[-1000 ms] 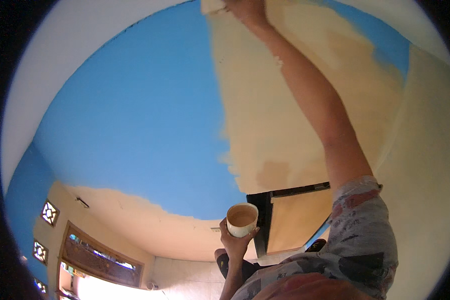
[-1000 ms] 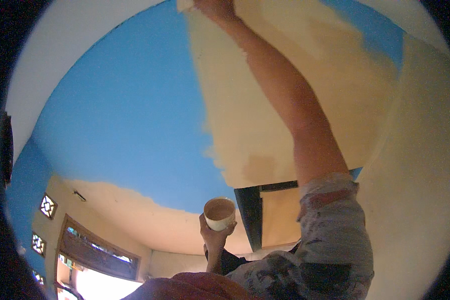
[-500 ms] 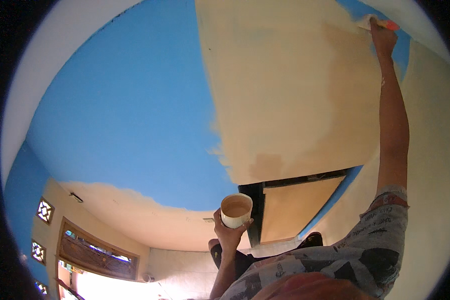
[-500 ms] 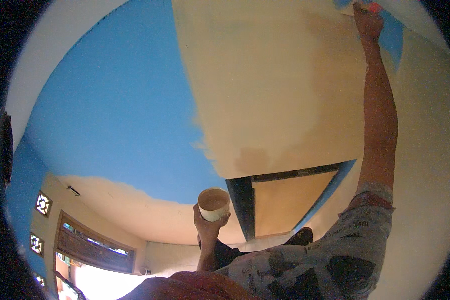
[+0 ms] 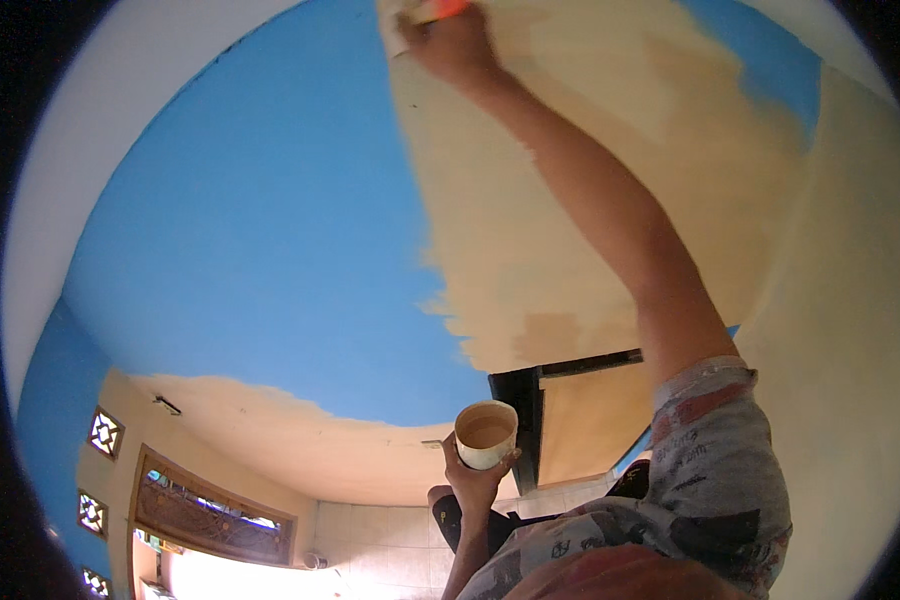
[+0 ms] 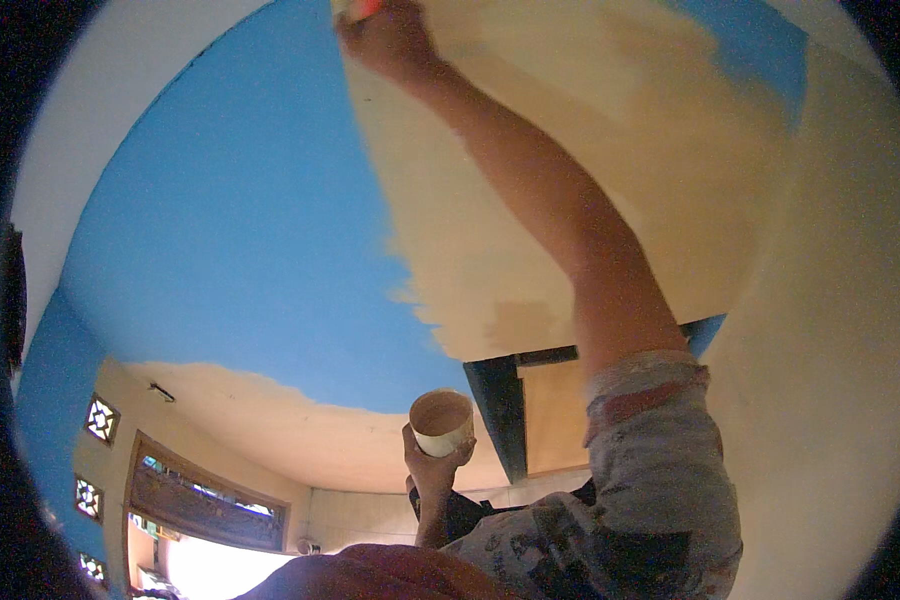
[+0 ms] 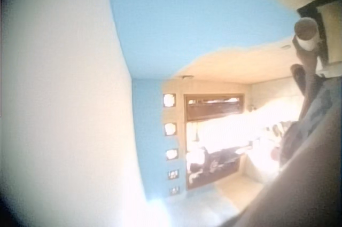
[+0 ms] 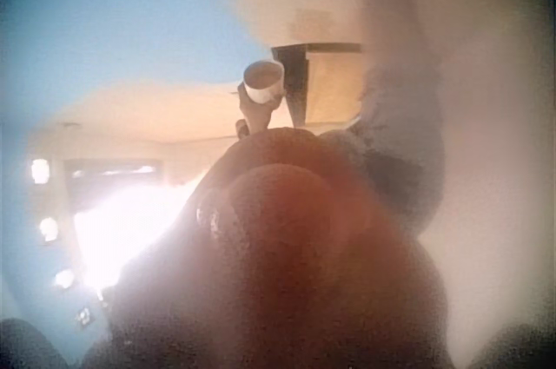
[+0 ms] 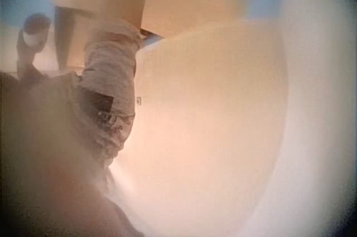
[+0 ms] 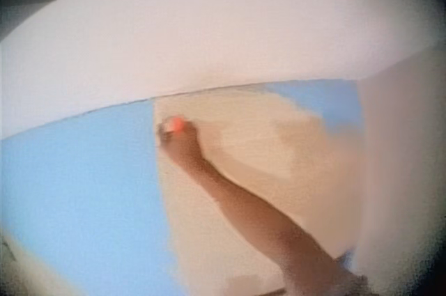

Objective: The person paints a section of the ceiling beige using a paintbrush. They repeatedly dip the brush into a small container held in their other hand to reload paint and apply it to the ceiling surface.

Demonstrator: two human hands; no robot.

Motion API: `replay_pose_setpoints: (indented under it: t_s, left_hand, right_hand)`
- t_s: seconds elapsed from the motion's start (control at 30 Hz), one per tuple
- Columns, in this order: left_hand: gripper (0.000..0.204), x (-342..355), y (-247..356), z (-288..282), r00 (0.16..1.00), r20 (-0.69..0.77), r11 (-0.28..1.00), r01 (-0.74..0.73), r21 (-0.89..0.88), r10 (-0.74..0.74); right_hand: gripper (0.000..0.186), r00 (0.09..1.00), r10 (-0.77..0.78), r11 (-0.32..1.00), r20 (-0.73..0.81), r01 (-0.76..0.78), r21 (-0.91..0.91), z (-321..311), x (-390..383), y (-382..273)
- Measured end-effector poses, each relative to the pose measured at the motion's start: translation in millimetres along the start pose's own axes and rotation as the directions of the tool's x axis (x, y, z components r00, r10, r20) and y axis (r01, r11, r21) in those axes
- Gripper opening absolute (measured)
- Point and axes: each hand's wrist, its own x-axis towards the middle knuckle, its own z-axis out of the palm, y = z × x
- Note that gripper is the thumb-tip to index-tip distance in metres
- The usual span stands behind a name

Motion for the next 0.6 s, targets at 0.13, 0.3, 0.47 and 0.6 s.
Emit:
replay_pose_setpoints:
  t_s: [0.13,0.3,0.47,0.6]
  left_hand:
    - [0.083,-8.5,-8.8,-11.9,0.998,-0.051,0.998,0.024,0.062,-0.02]
    - [0.085,3.1,1.8,-2.6,1.0,0.002,1.0,-0.017,0.006,0.017]
    - [0.086,2.3,-9.8,-7.6,1.0,-0.001,0.999,0.016,-0.034,-0.016]
    - [0.085,1.8,0.9,-4.6,0.999,0.031,0.999,0.037,-0.026,-0.036]
  right_hand:
    - [0.016,0.839,0.544,0.839,-0.023,-0.543,0.036,-100.6,-21.4,44.4]
    - [0.037,0.97,0.14,0.748,-0.201,-0.237,-0.62,-330.5,-42.0,205.9]
    - [0.036,0.996,0.041,0.567,-0.075,-0.085,-0.819,-315.7,-40.4,182.2]
    - [0.019,0.979,-0.188,0.808,0.077,0.198,-0.554,-165.6,-31.6,127.6]
